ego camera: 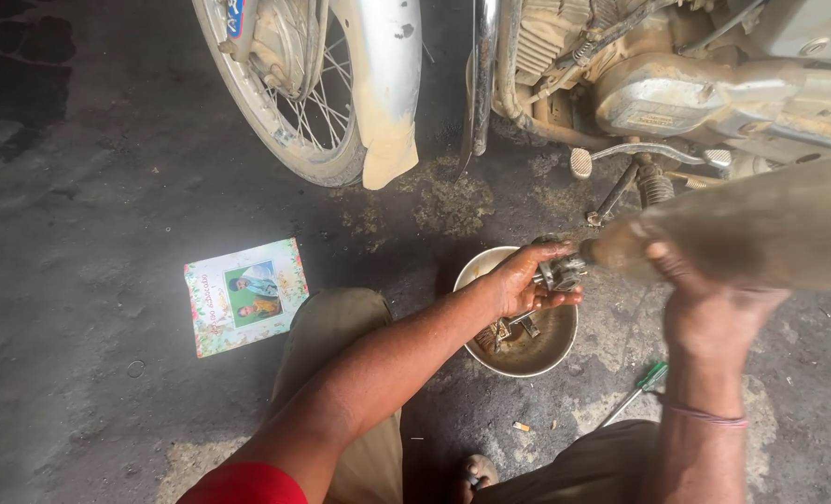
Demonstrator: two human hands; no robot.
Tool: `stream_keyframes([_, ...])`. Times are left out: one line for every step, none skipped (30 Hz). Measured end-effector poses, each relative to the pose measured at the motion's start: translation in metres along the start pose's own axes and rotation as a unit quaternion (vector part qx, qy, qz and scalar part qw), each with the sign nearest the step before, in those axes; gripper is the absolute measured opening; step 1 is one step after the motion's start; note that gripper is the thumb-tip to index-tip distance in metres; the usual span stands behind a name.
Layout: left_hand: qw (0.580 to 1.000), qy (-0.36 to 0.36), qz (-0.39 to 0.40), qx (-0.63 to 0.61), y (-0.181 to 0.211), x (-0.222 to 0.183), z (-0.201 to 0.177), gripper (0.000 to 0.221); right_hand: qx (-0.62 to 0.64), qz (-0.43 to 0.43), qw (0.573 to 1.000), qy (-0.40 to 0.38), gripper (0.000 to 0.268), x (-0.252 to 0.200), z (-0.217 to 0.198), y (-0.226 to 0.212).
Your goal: The person sits on the ground beside a motorcycle and cleans a carburetor. They pour liquid from a plastic bottle over the carburetor, scrub it with a brush, poke its passages with a long screwdriver-like tool, and dip parts in a metal bowl of parts.
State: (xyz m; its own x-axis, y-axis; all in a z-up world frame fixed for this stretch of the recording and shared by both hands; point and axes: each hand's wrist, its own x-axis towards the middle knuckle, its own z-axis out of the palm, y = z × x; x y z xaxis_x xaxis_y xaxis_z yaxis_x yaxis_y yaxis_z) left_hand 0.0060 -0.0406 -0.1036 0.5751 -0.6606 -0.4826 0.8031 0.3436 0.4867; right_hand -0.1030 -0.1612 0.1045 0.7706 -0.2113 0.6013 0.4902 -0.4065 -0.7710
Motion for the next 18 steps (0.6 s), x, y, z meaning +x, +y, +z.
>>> stream_keyframes([1.000,-0.023,0.015,-0.005,-0.002,0.011,-0.006,0.066,0.041,0.018,0.999,0.019,0.054,0.002,-0.002,-0.004])
stream_keyframes([0.999,-0.045,0.029,-0.010,-0.004,0.023,-0.011,0.066,0.083,0.036,0.995,0.037,0.058,0.004,-0.004,-0.008])
stream_keyframes([0.998,-0.047,0.032,-0.009,-0.004,0.023,-0.010,0.066,0.083,0.033,0.995,0.037,0.058,0.006,0.005,-0.024])
stream_keyframes([0.998,-0.042,0.049,0.005,-0.004,0.023,-0.009,0.062,0.041,-0.020,0.998,0.034,0.068,0.007,0.014,-0.040])
stream_keyframes([0.997,-0.036,0.064,0.020,-0.004,0.023,-0.009,0.062,-0.001,-0.072,0.997,0.032,0.077,0.008,0.024,-0.056])
stream_keyframes([0.997,-0.037,0.065,0.021,0.000,0.016,-0.001,0.062,-0.001,-0.073,0.997,0.033,0.077,0.007,0.010,-0.035])
stream_keyframes([0.995,-0.004,0.084,0.053,0.000,0.006,0.004,0.064,-0.003,-0.023,0.999,0.022,0.062,0.004,-0.004,-0.014])
stream_keyframes([0.991,0.030,0.103,0.085,0.000,-0.003,0.010,0.069,-0.004,0.027,1.000,0.011,0.047,0.000,-0.017,0.006])
stream_keyframes([0.990,0.029,0.105,0.084,0.000,-0.003,0.008,0.069,-0.003,0.024,1.000,0.010,0.047,-0.002,-0.020,0.013])
stream_keyframes([0.974,0.053,0.150,0.161,0.000,-0.003,0.007,0.069,0.035,0.028,0.999,0.007,0.043,-0.003,-0.023,0.019])
stream_keyframes([0.950,0.076,0.191,0.237,-0.002,-0.003,0.006,0.070,0.073,0.034,0.997,0.006,0.041,-0.006,-0.027,0.025])
stream_keyframes([0.950,0.075,0.191,0.237,-0.005,-0.003,0.003,0.070,0.072,0.034,0.997,0.007,0.041,-0.005,-0.011,0.000])
stream_keyframes([0.907,0.078,0.244,0.333,-0.006,-0.001,0.002,0.068,-0.025,-0.025,0.999,0.039,0.062,-0.002,0.004,-0.025])
stream_keyframes([0.852,0.081,0.295,0.424,-0.007,0.002,0.002,0.067,-0.120,-0.082,0.987,0.071,0.085,0.000,0.019,-0.049])
stream_keyframes([0.853,0.080,0.292,0.425,-0.009,0.002,0.001,0.067,-0.121,-0.079,0.987,0.072,0.085,0.002,0.015,-0.044])
stream_keyframes([0.825,0.082,0.298,0.472,-0.010,0.001,-0.001,0.066,-0.023,-0.028,0.997,0.065,0.074,0.004,0.011,-0.039])
stream_keyframes([0.795,0.085,0.307,0.517,-0.010,0.001,-0.002,0.066,0.076,0.022,0.995,0.056,0.064,0.008,0.007,-0.034])
stream_keyframes([0.795,0.086,0.306,0.516,-0.009,-0.007,0.001,0.066,0.076,0.023,0.995,0.055,0.064,0.005,0.009,-0.030])
